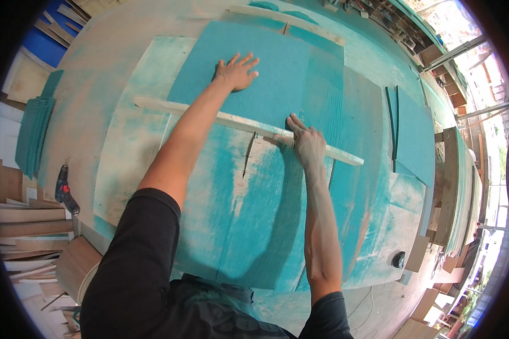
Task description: The person sands a teal-colored board on a workbench using a sanding block and a wooden guide. They repeatedly rub the sanding block along the board's surface, guided by the wooden strip, to smooth the edges and face.
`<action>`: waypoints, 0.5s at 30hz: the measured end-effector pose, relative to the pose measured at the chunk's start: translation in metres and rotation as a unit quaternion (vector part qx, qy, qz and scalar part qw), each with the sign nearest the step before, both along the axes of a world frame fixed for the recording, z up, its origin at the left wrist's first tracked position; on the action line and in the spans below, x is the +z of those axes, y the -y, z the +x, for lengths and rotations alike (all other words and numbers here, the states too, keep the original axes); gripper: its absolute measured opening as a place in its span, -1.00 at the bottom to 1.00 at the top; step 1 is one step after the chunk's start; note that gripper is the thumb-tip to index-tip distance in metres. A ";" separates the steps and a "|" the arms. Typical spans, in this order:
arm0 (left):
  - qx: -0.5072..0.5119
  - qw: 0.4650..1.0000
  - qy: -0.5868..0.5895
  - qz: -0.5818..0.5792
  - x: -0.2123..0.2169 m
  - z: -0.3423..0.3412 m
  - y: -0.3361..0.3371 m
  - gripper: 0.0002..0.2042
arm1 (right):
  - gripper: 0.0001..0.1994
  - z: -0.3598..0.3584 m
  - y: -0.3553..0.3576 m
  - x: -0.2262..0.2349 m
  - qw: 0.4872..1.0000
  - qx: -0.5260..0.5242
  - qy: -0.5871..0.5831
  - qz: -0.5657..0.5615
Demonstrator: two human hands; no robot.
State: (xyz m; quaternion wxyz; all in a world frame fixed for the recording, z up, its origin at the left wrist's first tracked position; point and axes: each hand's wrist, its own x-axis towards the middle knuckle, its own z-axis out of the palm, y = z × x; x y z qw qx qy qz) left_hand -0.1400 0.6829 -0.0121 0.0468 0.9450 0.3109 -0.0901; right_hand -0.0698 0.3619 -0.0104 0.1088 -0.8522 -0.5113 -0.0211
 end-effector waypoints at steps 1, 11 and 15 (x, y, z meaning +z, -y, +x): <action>-0.005 1.000 0.001 -0.005 0.002 -0.006 0.005 -0.39 | -0.20 -0.004 0.006 -0.002 1.000 0.004 0.015 0.011; -0.007 0.998 0.022 -0.057 0.017 -0.168 0.147 -0.37 | -0.25 -0.165 0.140 0.017 0.997 0.032 0.020 0.068; -0.007 0.997 -0.006 -0.074 0.028 -0.251 0.219 -0.36 | -0.21 -0.246 0.210 0.020 0.997 0.038 0.023 0.061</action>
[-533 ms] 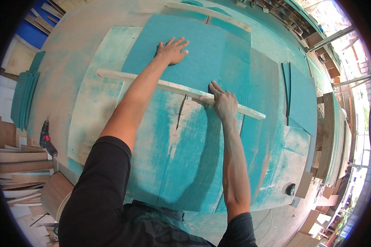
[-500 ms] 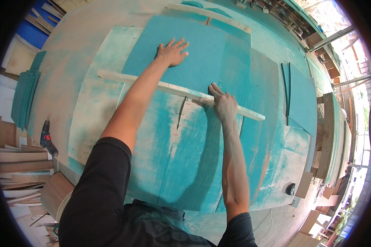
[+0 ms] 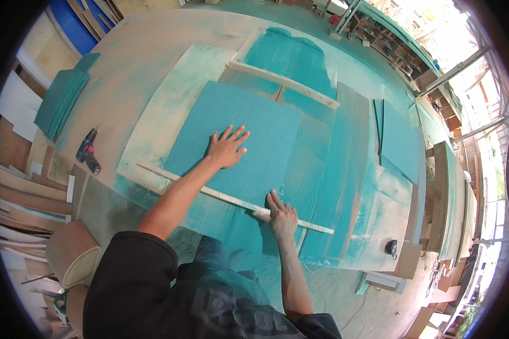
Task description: The person sands a teal-colored board on a workbench using a sanding block and a wooden guide. They repeatedly rub the sanding block along the board's surface, guided by the wooden strip, to smooth the edges and face.
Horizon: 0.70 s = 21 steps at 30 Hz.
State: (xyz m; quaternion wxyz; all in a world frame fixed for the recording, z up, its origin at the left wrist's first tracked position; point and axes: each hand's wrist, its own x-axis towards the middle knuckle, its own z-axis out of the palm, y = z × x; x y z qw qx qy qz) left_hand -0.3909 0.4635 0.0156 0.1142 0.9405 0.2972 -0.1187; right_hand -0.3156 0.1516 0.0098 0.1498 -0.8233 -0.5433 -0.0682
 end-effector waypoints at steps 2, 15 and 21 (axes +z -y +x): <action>0.001 1.000 -0.009 -0.006 0.006 -0.035 0.031 -0.35 | -0.20 -0.037 0.031 0.001 1.000 -0.003 -0.005 0.004; 0.002 1.000 0.005 -0.027 0.012 -0.148 0.125 -0.33 | -0.18 -0.149 0.126 0.012 0.998 -0.009 -0.056 -0.025; 0.001 1.000 0.001 -0.021 0.008 -0.155 0.127 -0.30 | -0.17 -0.156 0.132 0.016 0.997 -0.007 -0.072 -0.023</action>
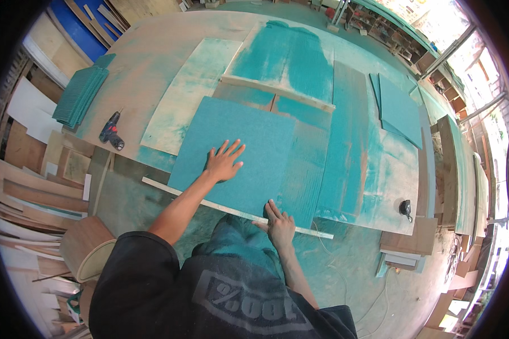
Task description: The person sands a teal-colored board on a workbench using a sanding block and a wooden guide. They repeatedly rub the sanding block along the board's surface, guided by the wooden strip, to smooth the edges and face.
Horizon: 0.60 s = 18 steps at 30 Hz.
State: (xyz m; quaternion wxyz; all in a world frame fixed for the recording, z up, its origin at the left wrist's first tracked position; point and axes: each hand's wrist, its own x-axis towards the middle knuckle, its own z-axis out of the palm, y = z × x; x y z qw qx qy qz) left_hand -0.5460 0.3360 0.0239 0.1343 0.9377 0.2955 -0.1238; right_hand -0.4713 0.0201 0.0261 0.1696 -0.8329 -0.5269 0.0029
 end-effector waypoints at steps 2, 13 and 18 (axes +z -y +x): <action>-0.003 1.000 0.005 -0.001 0.000 -0.002 -0.004 -0.29 | -0.19 0.002 -0.001 0.001 0.999 -0.001 -0.032 0.011; 0.340 0.934 0.048 0.094 -0.006 -0.074 -0.066 -0.08 | -0.47 0.015 -0.026 0.012 0.958 -0.186 -0.212 -0.049; 0.311 0.942 0.040 0.121 -0.021 -0.087 -0.082 0.02 | -0.53 0.015 -0.028 0.016 0.961 -0.166 -0.219 -0.035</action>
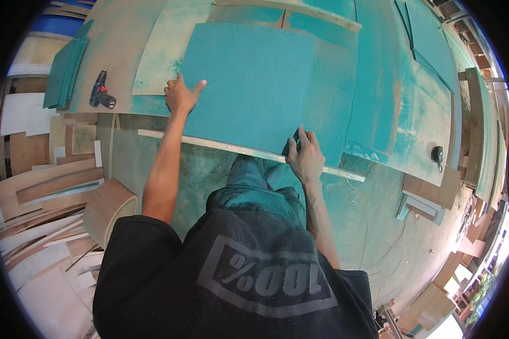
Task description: The person sands a teal-colored board on a workbench using a sanding block and a wooden guide. They repeatedly rub the sanding block along the board's surface, guided by the wooden strip, to smooth the edges and face.
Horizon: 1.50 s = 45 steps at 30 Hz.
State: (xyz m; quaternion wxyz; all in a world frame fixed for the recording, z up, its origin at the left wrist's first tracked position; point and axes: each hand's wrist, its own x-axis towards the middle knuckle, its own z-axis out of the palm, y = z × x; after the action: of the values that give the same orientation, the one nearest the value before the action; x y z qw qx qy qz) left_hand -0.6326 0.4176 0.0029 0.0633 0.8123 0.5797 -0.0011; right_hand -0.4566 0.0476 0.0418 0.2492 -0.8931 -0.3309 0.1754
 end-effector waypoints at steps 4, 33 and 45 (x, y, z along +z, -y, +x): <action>-0.003 1.000 -0.013 0.014 0.002 0.008 0.003 0.03 | -0.54 -0.002 -0.002 -0.006 1.000 -0.022 0.013 0.008; -0.016 0.999 0.033 0.010 0.002 -0.004 0.006 0.05 | -0.47 -0.003 -0.003 -0.006 0.999 -0.036 0.020 -0.017; -0.004 1.000 0.026 0.010 -0.003 0.000 0.003 0.07 | -0.45 -0.001 -0.004 -0.003 0.999 -0.021 0.003 -0.029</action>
State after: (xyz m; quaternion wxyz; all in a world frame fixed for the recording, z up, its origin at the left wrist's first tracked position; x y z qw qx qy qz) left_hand -0.6326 0.4147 -0.0003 0.0703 0.8149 0.5748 0.0251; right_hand -0.4580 0.0516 0.0386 0.2260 -0.9072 -0.3079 0.1765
